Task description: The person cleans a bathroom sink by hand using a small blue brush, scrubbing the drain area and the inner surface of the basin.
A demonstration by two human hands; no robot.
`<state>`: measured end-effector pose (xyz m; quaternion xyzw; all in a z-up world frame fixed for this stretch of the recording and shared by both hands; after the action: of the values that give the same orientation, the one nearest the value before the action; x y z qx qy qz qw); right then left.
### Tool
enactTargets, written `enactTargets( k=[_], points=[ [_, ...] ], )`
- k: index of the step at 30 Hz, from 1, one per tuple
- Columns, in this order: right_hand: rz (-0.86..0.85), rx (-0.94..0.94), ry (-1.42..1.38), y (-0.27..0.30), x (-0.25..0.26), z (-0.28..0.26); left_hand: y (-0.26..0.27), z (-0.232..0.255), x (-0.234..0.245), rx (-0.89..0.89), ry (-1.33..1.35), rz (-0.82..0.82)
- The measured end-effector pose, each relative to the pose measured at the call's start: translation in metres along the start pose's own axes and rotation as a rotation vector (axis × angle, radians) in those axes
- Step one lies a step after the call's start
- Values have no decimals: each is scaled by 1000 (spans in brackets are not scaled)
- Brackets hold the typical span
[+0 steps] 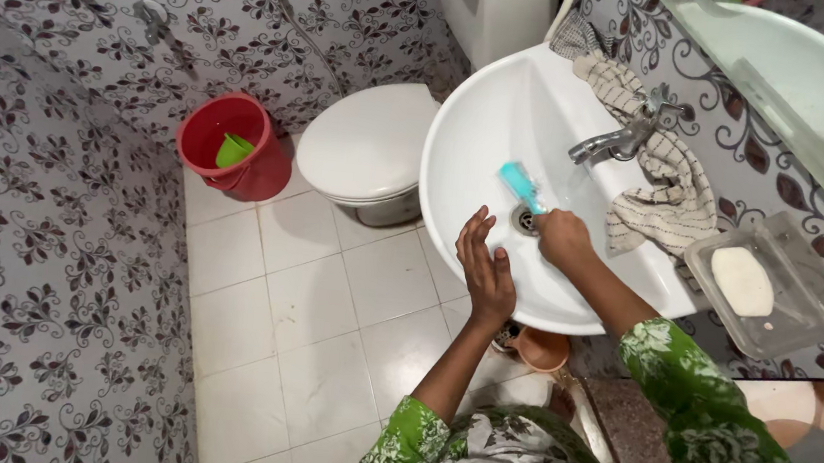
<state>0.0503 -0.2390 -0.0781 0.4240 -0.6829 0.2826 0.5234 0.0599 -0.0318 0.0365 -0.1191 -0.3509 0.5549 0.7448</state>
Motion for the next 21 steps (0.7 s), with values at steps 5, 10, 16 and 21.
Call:
enactTargets(
  k=[5, 10, 16, 21],
  points=[
    [-222, 291, -538, 67, 70, -81, 0, 3, 8, -24, 14, 33],
    [-579, 178, -405, 146, 127, -58, -3, 9, 8, -67, 23, 34],
    [-582, 313, -249, 128, 96, -40, -3, 11, 3, -61, -12, -14],
    [-213, 233, -249, 19, 8, -38, 0, 12, -4, -59, -24, -58]
  ],
)
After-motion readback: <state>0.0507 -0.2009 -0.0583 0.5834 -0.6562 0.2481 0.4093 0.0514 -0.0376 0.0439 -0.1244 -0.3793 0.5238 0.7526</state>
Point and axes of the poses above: each hand's wrist, its own y-axis away from the middle knuckle, its own x-axis out of the back of the hand, z = x × y, the point moved 8 cm from there along -y, towards the middle knuckle, and after that the axes turned 14 degrees about -y, right-handed, at the moved point
